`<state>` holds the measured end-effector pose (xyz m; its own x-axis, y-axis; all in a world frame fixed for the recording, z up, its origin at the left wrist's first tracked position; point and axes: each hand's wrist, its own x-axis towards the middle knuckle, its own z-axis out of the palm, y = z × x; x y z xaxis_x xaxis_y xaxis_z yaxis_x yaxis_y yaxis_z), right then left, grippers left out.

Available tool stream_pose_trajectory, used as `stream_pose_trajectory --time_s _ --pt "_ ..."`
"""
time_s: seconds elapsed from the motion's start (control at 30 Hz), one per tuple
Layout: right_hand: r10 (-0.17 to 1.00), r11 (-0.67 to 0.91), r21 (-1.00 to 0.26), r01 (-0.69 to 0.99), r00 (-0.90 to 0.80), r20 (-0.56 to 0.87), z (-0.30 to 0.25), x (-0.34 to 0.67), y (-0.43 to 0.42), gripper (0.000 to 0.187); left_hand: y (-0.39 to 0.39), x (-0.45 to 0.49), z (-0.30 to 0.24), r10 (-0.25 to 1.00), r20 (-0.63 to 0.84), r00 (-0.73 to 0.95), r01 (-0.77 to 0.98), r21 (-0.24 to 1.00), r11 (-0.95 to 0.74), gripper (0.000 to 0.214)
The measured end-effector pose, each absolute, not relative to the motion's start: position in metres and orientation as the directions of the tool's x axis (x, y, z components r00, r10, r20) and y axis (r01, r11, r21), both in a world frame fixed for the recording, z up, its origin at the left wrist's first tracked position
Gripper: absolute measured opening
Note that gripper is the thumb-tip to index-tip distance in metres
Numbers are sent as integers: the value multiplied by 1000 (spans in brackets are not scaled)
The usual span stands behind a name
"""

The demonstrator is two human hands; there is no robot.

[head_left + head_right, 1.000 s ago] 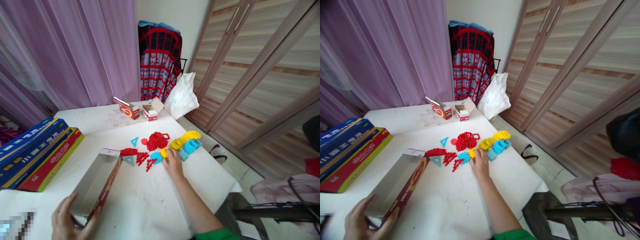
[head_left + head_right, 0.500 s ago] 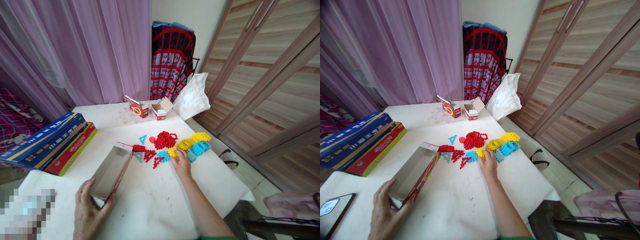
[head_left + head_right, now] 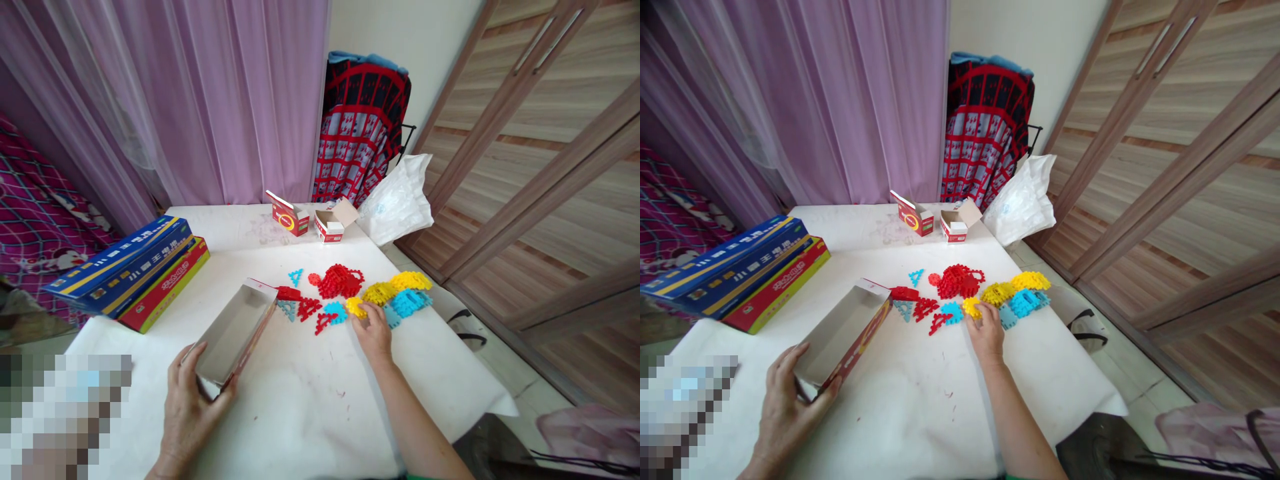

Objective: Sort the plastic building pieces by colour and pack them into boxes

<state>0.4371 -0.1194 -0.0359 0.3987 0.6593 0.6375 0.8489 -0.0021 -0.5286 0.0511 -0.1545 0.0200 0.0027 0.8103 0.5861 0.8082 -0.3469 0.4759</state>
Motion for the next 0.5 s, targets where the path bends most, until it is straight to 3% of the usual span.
stream_pose_trajectory --time_s 0.5 --pt "672 -26 -505 863 389 630 -42 442 -120 28 -156 52 20 822 568 47 783 489 -383 69"
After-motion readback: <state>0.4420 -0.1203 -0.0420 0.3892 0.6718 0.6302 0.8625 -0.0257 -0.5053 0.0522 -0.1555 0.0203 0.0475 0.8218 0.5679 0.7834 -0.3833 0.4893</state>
